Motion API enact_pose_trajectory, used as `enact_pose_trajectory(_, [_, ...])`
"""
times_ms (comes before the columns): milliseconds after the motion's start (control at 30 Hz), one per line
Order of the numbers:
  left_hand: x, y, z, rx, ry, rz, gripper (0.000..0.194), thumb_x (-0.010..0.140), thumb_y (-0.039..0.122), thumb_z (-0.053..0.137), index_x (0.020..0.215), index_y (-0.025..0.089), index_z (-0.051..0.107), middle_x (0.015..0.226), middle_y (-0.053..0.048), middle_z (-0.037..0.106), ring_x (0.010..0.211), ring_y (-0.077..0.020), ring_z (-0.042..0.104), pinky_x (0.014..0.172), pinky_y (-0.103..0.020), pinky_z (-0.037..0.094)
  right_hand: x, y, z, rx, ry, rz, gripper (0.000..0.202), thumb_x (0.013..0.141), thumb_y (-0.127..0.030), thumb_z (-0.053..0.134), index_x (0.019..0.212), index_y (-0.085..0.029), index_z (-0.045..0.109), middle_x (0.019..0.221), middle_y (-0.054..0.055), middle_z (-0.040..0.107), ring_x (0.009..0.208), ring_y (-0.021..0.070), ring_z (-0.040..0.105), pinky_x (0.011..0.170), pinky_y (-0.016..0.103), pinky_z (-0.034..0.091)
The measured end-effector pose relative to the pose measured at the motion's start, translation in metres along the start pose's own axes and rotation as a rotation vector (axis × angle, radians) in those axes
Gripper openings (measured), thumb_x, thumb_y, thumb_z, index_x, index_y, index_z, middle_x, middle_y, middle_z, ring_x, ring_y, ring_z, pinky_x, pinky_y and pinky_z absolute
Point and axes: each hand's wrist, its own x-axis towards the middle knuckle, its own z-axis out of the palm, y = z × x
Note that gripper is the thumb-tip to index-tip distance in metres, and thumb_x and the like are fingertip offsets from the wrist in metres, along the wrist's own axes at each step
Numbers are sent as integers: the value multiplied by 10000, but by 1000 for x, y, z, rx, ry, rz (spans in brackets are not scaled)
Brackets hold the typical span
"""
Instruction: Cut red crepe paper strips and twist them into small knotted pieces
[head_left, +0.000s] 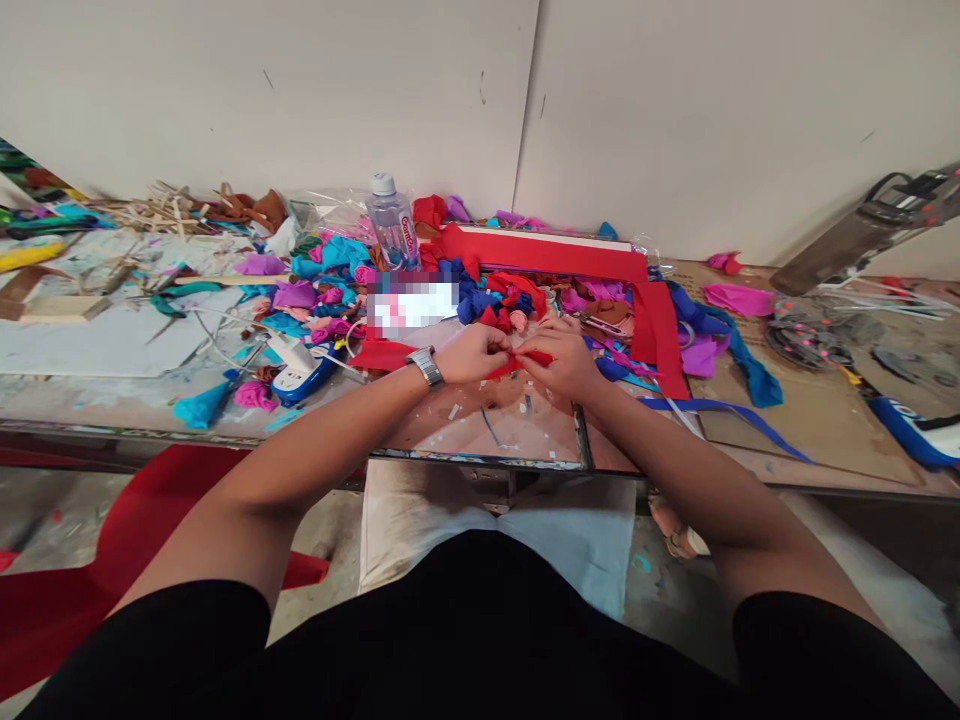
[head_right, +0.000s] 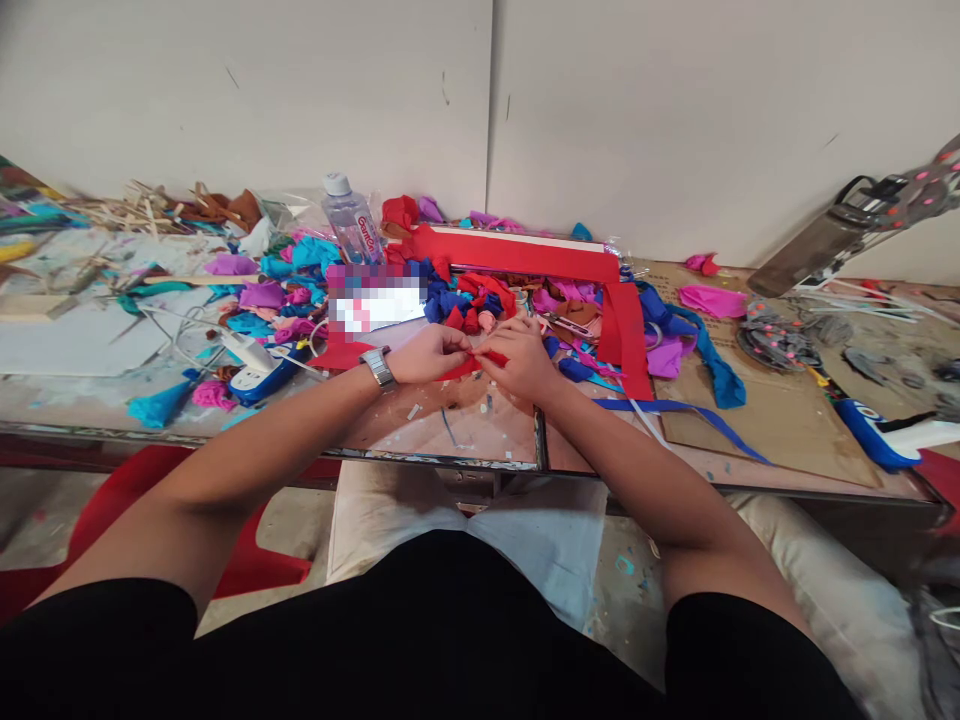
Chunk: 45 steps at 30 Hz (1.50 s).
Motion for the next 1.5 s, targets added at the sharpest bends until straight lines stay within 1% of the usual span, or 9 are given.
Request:
enact_pose_trajectory(100, [-1, 1, -2, 63, 2, 28, 261, 853, 311, 554, 842, 129, 741, 685, -3, 648, 618, -122, 476, 608, -264, 343, 0, 0, 0, -18, 13, -8, 163, 990, -334, 698, 908, -298, 834, 947, 26, 862, 1008, 278, 715, 1002, 515, 422])
enact_pose_trajectory(200, [-3, 5, -5, 216, 2, 95, 266, 870, 278, 533, 841, 144, 762, 684, -11, 660, 612, -131, 490, 633, -283, 353, -1, -1, 0, -40, 23, 9, 148, 975, -307, 702, 902, -293, 830, 940, 18, 860, 991, 274, 711, 1002, 511, 398])
enact_pose_trajectory(300, [-5, 9, -8, 381, 6, 134, 304, 910, 272, 508, 874, 160, 789, 721, -44, 711, 612, -151, 533, 656, -309, 366, -1, -1, 0, -51, 36, 37, 119, 948, -288, 714, 904, -282, 824, 934, 16, 855, 988, 270, 708, 995, 489, 397])
enact_pose_trajectory(500, [-6, 10, -8, 607, -4, 94, 346, 942, 305, 491, 988, 189, 814, 853, -106, 801, 731, -235, 695, 689, -357, 395, -2, -2, 1, -78, 28, 73, 122, 940, -289, 713, 927, -277, 834, 948, 28, 851, 1006, 276, 700, 990, 484, 381])
enact_pose_trajectory(633, [-5, 4, -8, 654, 19, 80, 360, 945, 313, 488, 1060, 203, 811, 911, -109, 822, 807, -266, 746, 702, -372, 406, -3, -1, 1, -93, 54, 82, 126, 941, -288, 712, 937, -274, 837, 974, 34, 850, 1029, 281, 701, 1001, 489, 372])
enact_pose_trajectory(800, [-5, 1, -8, 671, 34, 60, 377, 953, 311, 477, 1089, 198, 810, 958, -119, 833, 847, -278, 766, 720, -378, 439, -4, -1, 2, -101, 86, 76, 127, 940, -287, 709, 942, -267, 835, 975, 39, 845, 1035, 285, 709, 986, 486, 365])
enact_pose_trajectory(1067, [-4, -2, -8, 673, 78, 50, 379, 948, 311, 476, 1091, 216, 814, 957, -113, 833, 858, -282, 767, 728, -376, 458, -2, -3, 0, -121, 65, 121, 122, 928, -273, 708, 927, -273, 830, 991, 41, 847, 1051, 292, 691, 1004, 490, 352])
enact_pose_trajectory(1333, [-4, 4, -10, 698, 108, -41, 409, 941, 302, 463, 1117, 219, 823, 947, -118, 826, 858, -294, 761, 734, -380, 473, -2, -3, -1, -119, 94, 131, 130, 936, -274, 700, 912, -265, 827, 986, 40, 854, 1015, 282, 697, 1019, 496, 357])
enact_pose_trajectory(1500, [-5, 9, -12, 704, 129, -98, 409, 948, 311, 462, 1093, 222, 833, 937, -129, 821, 873, -314, 760, 747, -390, 478, -1, -5, -1, -127, 116, 134, 113, 935, -279, 717, 915, -269, 827, 982, 36, 855, 1001, 288, 704, 1022, 510, 367])
